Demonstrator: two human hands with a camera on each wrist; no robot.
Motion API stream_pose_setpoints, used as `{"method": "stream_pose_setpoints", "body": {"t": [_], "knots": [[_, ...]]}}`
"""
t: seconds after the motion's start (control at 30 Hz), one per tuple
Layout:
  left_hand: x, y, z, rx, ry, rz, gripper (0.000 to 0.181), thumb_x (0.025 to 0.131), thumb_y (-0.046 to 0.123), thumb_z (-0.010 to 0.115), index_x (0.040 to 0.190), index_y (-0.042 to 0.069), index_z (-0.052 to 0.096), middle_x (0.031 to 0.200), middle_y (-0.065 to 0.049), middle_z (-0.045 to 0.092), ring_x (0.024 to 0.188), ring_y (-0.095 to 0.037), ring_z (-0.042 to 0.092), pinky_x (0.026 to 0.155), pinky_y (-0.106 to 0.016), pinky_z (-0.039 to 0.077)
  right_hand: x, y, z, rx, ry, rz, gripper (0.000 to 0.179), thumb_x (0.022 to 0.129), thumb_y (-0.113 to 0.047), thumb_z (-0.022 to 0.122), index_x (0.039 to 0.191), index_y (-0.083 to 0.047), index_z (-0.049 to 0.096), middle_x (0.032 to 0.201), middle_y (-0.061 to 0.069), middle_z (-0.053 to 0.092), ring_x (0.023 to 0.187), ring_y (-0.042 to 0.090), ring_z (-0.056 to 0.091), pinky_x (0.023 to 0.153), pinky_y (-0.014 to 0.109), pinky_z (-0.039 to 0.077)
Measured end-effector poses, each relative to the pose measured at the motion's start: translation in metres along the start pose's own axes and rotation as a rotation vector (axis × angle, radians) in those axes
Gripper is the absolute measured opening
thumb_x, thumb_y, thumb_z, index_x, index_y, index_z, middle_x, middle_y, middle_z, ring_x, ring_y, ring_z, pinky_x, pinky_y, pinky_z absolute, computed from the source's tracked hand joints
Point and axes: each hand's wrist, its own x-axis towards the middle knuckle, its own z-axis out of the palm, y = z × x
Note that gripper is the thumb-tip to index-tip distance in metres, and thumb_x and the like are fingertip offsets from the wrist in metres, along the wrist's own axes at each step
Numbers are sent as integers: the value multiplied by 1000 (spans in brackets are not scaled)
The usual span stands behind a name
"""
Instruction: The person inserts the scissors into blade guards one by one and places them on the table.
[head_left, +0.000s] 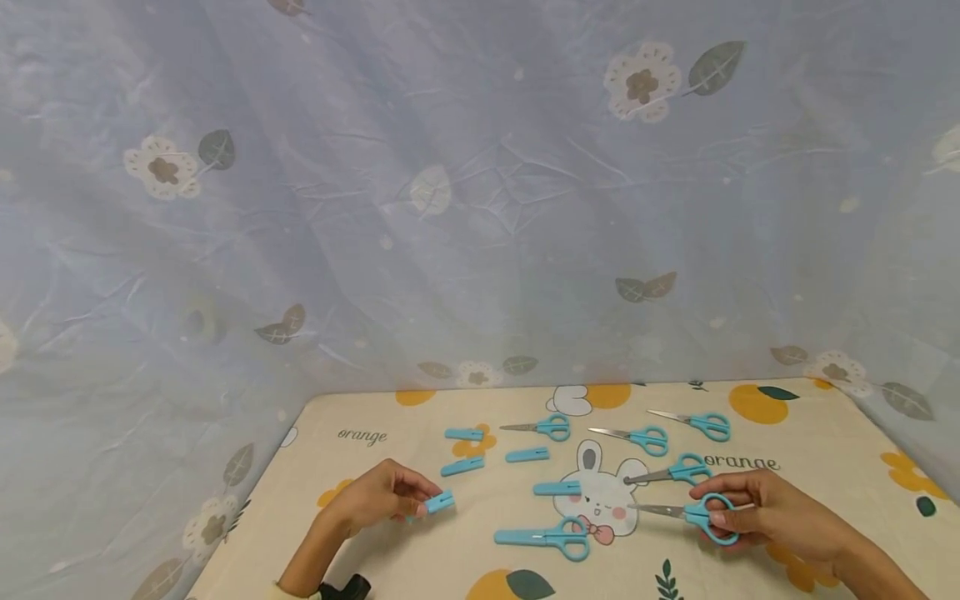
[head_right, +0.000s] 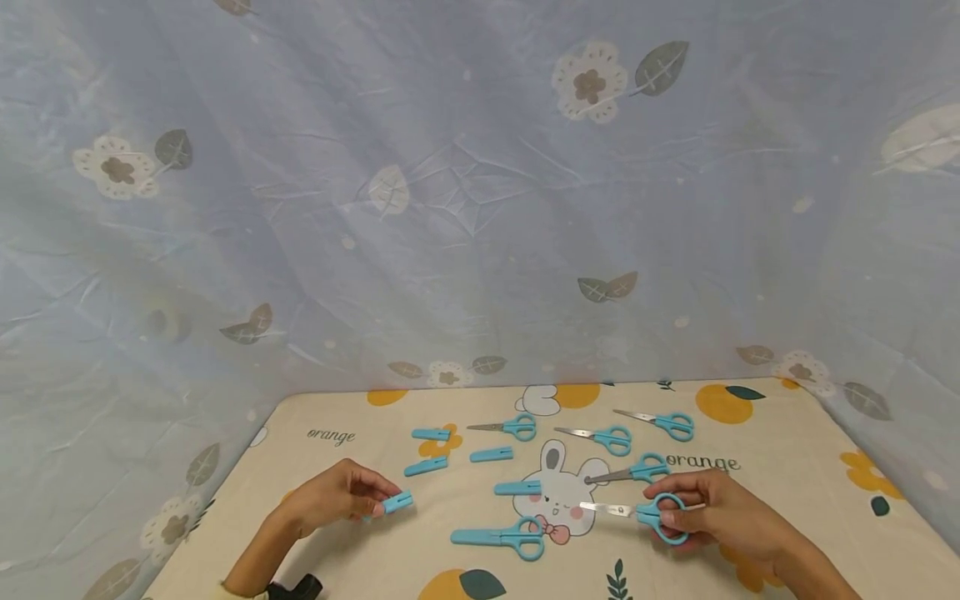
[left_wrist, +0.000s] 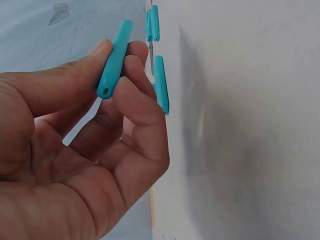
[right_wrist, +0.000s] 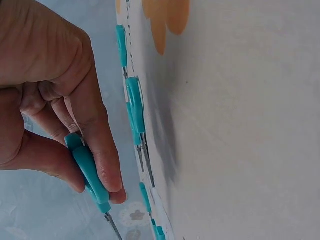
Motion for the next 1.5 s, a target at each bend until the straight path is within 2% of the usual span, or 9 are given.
{"method": "stream_pose_setpoints", "body": {"t": [0.13, 0.4, 0.6, 0.93, 1.3, 1.5], "knots": [[3, 3, 2, -27, -6, -26, 25, 97, 1, 74, 122, -2, 78, 105, -7, 81, 75, -11, 58, 63, -23, 48, -1, -3, 0, 22, -6, 13, 32, 112, -9, 54, 142, -1, 65, 109, -1, 78, 96, 10, 73, 86, 33, 65], [15, 13, 11, -34, -27, -44, 26, 98, 2, 75, 123, -1, 78, 102, -5, 80, 77, -11, 65, 64, -24, 52, 4, -4, 6, 32, -2, 23, 41, 110, -8, 59, 145, 13, 55, 113, -1, 77, 103, 12, 75, 86, 35, 66], [24, 19, 17, -46, -24, -49, 26, 97, 1, 75, 123, -2, 78, 101, -5, 80, 74, -11, 63, 63, -25, 51, 9, -4, 10, 23, -11, 2, 39, 112, -8, 55, 145, 12, 56, 111, 1, 81, 98, 11, 76, 82, 32, 66], [31, 27, 25, -35, -41, -32, 24, 96, 0, 75, 120, -1, 79, 100, -4, 80, 78, -11, 66, 64, -26, 52, 17, -3, 20, 105, -52, -10, 33, 111, -6, 55, 142, 3, 64, 114, 2, 81, 99, 15, 79, 83, 32, 66], [36, 33, 31, -26, -56, -37, 23, 96, -2, 73, 118, 1, 80, 95, -1, 78, 76, -11, 65, 64, -25, 53, 20, -4, 25, 67, -15, 11, 43, 110, -7, 59, 145, 16, 52, 112, 3, 82, 97, 15, 79, 80, 31, 66], [36, 35, 33, -39, -59, -40, 24, 96, -4, 73, 119, 0, 80, 95, -2, 77, 75, -12, 64, 64, -26, 53, 23, -10, 28, 46, -6, 19, 47, 109, -10, 62, 145, 18, 52, 113, 6, 82, 97, 17, 79, 80, 32, 66]]}}
